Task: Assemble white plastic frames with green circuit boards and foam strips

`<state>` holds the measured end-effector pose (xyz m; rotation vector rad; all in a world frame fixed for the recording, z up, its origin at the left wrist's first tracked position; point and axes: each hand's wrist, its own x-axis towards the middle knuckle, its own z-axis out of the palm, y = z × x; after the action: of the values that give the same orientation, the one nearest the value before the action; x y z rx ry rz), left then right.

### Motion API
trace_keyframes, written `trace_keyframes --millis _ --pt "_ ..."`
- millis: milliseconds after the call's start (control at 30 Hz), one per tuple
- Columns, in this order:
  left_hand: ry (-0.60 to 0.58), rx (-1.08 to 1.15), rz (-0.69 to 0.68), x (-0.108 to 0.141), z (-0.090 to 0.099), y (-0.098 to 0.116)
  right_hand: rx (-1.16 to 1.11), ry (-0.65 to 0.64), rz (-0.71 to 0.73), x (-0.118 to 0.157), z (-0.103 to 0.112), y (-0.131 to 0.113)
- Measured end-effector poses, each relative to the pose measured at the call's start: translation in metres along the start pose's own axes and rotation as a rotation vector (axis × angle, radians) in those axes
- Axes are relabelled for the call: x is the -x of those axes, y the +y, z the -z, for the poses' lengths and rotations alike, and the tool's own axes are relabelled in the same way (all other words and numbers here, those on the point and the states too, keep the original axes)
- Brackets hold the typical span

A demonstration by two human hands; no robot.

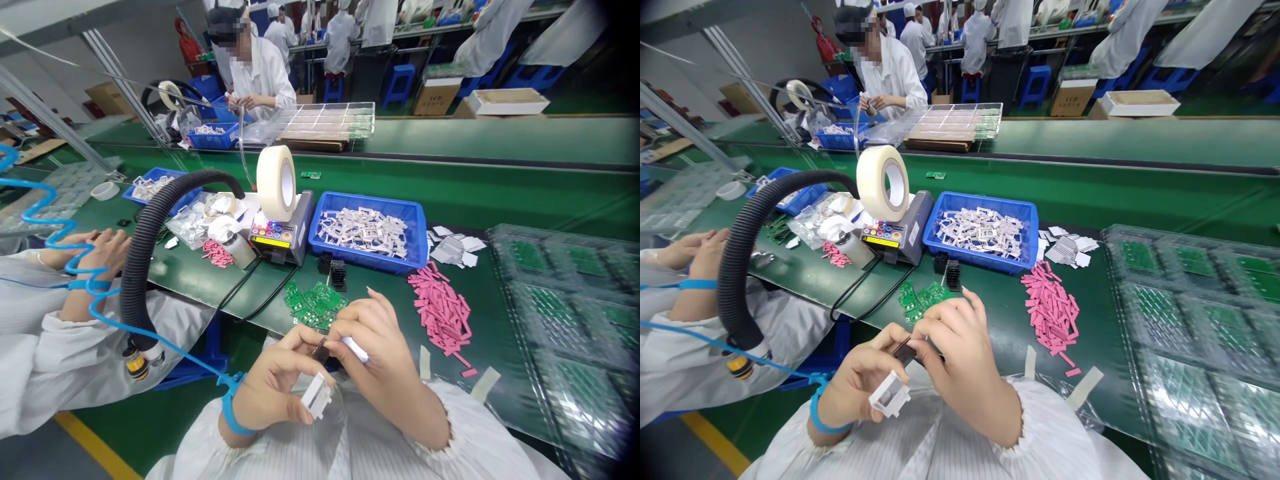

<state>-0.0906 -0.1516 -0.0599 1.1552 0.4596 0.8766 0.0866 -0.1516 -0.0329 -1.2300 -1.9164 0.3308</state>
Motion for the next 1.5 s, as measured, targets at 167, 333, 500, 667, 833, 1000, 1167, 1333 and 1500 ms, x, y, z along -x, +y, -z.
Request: trace_keyframes --millis 167,333,500,667,833,1000,1167,1333,1500 --pt "0.021 0.024 0.022 -0.001 0.002 -0.006 -0.019 -0.034 -0.007 0.001 -0.007 0.005" --pt "0.127 0.166 0.125 -0.007 0.001 -0.013 -0.010 -0.164 0.010 0.001 -0.006 0.007" --pt "0.277 0.484 0.224 -0.010 0.010 -0.020 -0.076 -0.376 -0.150 0.024 -0.003 0.028" --pt "0.265 0.641 0.237 -0.007 0.015 -0.020 0.181 -0.364 -0.290 0.050 -0.023 0.069" --pt "0.175 0.666 0.280 -0.006 0.005 -0.013 -0.155 -0.195 -0.151 0.030 -0.009 0.050" --pt "0.140 0.641 0.318 -0.007 -0.004 -0.007 -0.202 -0.208 0.087 0.005 0.008 0.027" --pt "0.130 0.659 0.316 -0.009 -0.006 -0.007 -0.081 -0.101 0.172 0.001 0.011 0.032" --pt "0.187 0.493 0.279 -0.010 -0.010 -0.013 0.102 -0.071 0.297 -0.003 0.018 0.021" --pt "0.265 0.392 0.245 -0.006 -0.009 -0.022 0.184 -0.091 0.375 -0.008 0.018 0.012"
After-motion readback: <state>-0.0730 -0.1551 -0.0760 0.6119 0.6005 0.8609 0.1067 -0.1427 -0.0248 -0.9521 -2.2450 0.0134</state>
